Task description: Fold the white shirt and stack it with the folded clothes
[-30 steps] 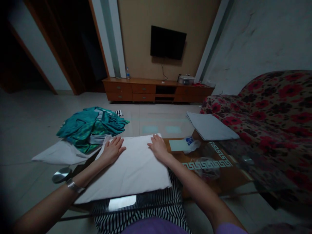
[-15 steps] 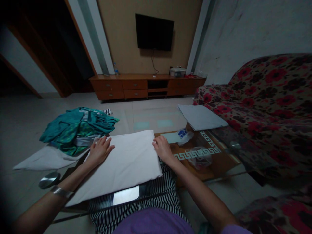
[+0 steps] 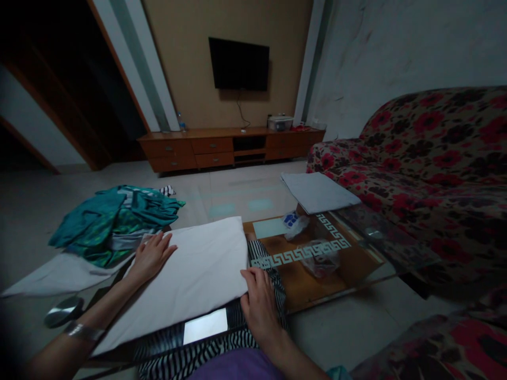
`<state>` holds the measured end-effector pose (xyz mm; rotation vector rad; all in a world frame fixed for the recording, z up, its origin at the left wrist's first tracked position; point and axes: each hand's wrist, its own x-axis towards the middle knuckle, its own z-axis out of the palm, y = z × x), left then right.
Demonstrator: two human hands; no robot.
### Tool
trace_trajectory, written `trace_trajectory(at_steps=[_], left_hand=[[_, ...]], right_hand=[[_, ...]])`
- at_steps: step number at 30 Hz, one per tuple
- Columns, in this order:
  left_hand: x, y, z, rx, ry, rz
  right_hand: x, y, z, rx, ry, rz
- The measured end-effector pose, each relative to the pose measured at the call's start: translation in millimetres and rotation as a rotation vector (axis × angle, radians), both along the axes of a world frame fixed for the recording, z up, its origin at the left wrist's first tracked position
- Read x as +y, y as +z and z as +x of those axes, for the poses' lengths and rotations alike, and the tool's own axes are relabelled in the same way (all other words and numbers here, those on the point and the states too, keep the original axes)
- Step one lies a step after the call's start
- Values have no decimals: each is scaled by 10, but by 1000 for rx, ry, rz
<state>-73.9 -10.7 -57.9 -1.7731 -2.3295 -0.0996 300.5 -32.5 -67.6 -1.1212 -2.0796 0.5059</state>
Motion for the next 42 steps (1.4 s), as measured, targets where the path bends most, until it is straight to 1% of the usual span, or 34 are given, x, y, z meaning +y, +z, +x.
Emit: trace_trajectory(at_steps=[4,7,12,15,17,19,21,23,24,26,27,28,30,31,33,35,37,39,41,42], left_hand=[[17,-35,-31,0,16,3],[20,-41,-37,2,8,8],[-2,22,10,-2,1,10],[-20,60,65,-13,15,2],[-34,67,104,-12,24,-15],[-49,60,136,-10,28,-25],[-62,42,153,-15,23,-21],[-69,23,155,-23,20,-13],[-71,14,152,-26,20,-12],[-74,3,145,-25,22,-11],[-75,2,143,-20,23,-11],[-76,2,142,-13,23,-13],[-81,10,145,-1,20,-19],[-84,16,149,3,20,-24],[-92,28,155,6,28,-35],[-100,33,157,3,43,-44],[-107,30,153,-3,67,-49],[-116,21,149,-4,99,-47],[-126,13,154,2,126,-43],[-133,12,162,6,136,-42]], right_hand=[[26,39,0,8,-22,28],[46,24,14,-7,-49,41],[86,9,86,-10,-86,17],[75,-6,182,-25,-120,11],[42,-28,274,-67,-116,6],[20,-26,401,-123,-49,-34],[60,38,552,-173,90,-120],[193,178,665,-204,233,-199],[292,269,679,-213,263,-206],[523,454,566,-225,246,-144],[639,532,431,-234,228,-88],[744,590,249,-246,228,-30],[914,627,-211,-276,296,58],[983,603,-453,-289,339,90],[1115,481,-868,-317,382,126],[1277,299,-1099,-356,385,114],[1477,106,-1117,-384,355,88],[1679,-53,-985,-384,298,80],[1841,-150,-810,-375,242,84],[1903,-170,-739,-373,229,85]])
